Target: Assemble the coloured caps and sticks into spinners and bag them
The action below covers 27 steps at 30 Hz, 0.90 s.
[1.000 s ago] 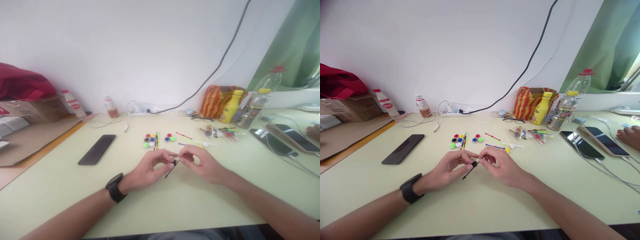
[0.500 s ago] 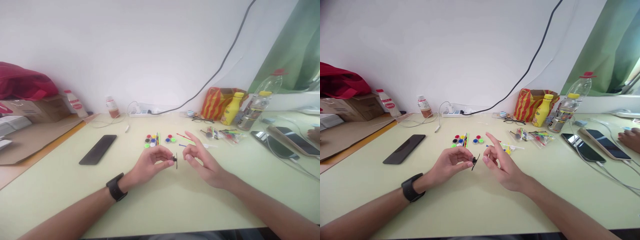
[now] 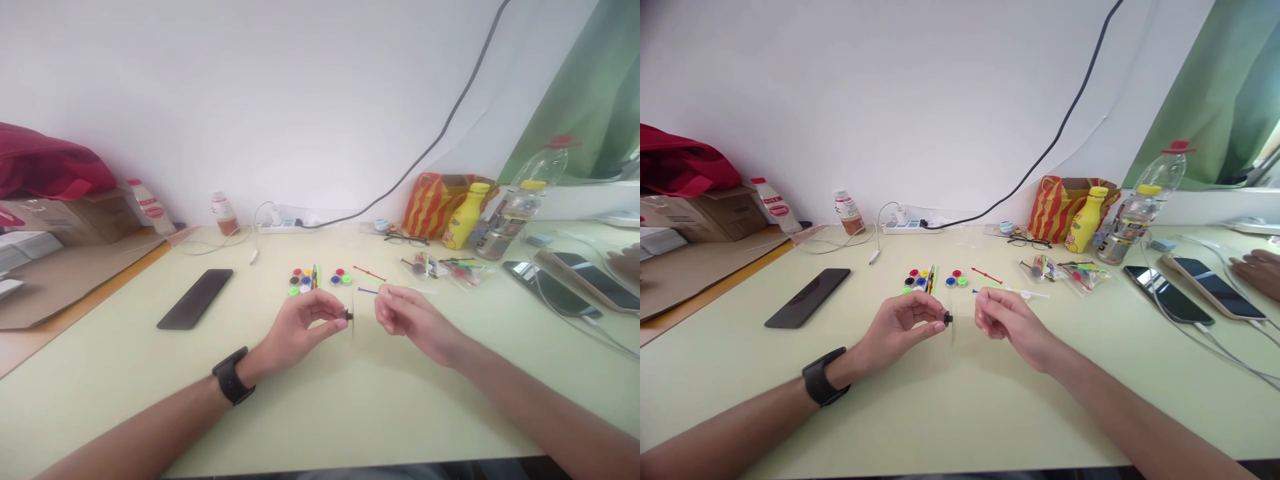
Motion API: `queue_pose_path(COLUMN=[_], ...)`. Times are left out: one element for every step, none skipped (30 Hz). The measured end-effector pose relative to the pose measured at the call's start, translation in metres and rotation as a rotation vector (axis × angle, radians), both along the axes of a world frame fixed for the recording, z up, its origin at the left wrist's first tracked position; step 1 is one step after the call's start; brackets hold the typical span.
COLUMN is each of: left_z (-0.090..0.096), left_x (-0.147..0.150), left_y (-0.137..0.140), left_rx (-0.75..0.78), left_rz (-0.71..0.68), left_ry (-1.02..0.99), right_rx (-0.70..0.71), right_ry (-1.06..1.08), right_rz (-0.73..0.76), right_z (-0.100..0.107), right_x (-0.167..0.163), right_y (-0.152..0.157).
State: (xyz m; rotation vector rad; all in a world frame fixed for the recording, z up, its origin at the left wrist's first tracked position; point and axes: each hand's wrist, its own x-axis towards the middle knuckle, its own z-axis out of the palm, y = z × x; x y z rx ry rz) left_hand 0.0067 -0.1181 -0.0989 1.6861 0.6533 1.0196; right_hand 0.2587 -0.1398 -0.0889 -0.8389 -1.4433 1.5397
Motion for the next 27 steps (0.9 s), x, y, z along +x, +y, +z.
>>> queue_pose_path(left_z=[0.0,-0.001,-0.001,-0.002,-0.002,-0.003,-0.003,-0.003,-0.003,-0.003,-0.003,-0.003,-0.003,-0.003,-0.003,-0.003,-0.003,-0.003,-0.003,-0.002,-0.002,-0.001,0.0,0.001,0.002,0.003,0.003], left_x=[0.0,0.0,0.0,0.0,0.0,0.0,0.0,0.0,0.0,0.0,0.001,0.001,0.002,0.002,0.002,0.002,0.002,0.001,0.001,0.0,0.0,0.0,-0.001,-0.001,0.0,0.0,0.0], left_y=[0.0,0.001,0.001,0.001,0.001,0.001,0.001,0.001,0.001,0.001,0.001,0.001,0.0,0.0,0.0,0.0,0.001,0.001,0.001,0.002,0.002,0.003,0.003,0.003,0.003,0.003,0.003], left_rx=[0.001,0.003,0.005,0.004,0.001,-0.006,-0.013,-0.019,-0.023,-0.025,-0.026,-0.027,-0.029,-0.034,-0.042,-0.053,-0.066,-0.081,-0.098,-0.116,-0.137,-0.158,-0.179,-0.197,-0.212,-0.224,-0.234], left_rz=[-0.005,-0.009,-0.011,-0.013,-0.018,-0.024,-0.032,-0.04,-0.049,-0.057,-0.061,-0.063,-0.063,-0.061,-0.058,-0.054,-0.049,-0.043,-0.037,-0.032,-0.029,-0.028,-0.026,-0.023,-0.017,-0.012,-0.006], left_ry=[0.003,0.004,0.003,0.003,0.004,0.007,0.011,0.015,0.019,0.023,0.025,0.028,0.028,0.027,0.024,0.019,0.013,0.007,0.0,-0.005,-0.01,-0.014,-0.017,-0.019,-0.021,-0.023,-0.024], right_rx=[0.012,0.034,0.06,0.089,0.118,0.147,0.178,0.208,0.235,0.258,0.275,0.287,0.295,0.304,0.313,0.326,0.344,0.367,0.4,0.437,0.473,0.502,0.518,0.521,0.515,0.51,0.516], right_ry=[-0.017,-0.039,-0.063,-0.086,-0.108,-0.13,-0.154,-0.179,-0.203,-0.226,-0.242,-0.253,-0.26,-0.266,-0.274,-0.281,-0.285,-0.289,-0.293,-0.302,-0.312,-0.322,-0.326,-0.321,-0.304,-0.282,-0.269], right_rz=[-0.006,-0.002,0.005,0.006,0.0,-0.013,-0.029,-0.046,-0.06,-0.07,-0.075,-0.079,-0.081,-0.083,-0.087,-0.097,-0.11,-0.129,-0.15,-0.168,-0.178,-0.184,-0.188,-0.191,-0.195,-0.206,-0.214], right_z=[0.0,-0.001,-0.002,-0.003,-0.005,-0.006,-0.007,-0.008,-0.008,-0.009,-0.009,-0.009,-0.009,-0.01,-0.01,-0.011,-0.013,-0.014,-0.016,-0.017,-0.018,-0.018,-0.018,-0.018,-0.017,-0.015,-0.013], right_x=[-0.002,-0.004,-0.006,-0.008,-0.009,-0.011,-0.012,-0.013,-0.013,-0.014,-0.015,-0.015,-0.016,-0.016,-0.016,-0.016,-0.015,-0.015,-0.015,-0.014,-0.014,-0.014,-0.014,-0.013,-0.013,-0.013,-0.012], right_y=[0.0,-0.001,-0.002,-0.002,-0.003,-0.004,-0.005,-0.005,-0.006,-0.007,-0.007,-0.007,-0.007,-0.007,-0.007,-0.007,-0.007,-0.007,-0.007,-0.007,-0.008,-0.009,-0.01,-0.011,-0.011,-0.012,-0.012])
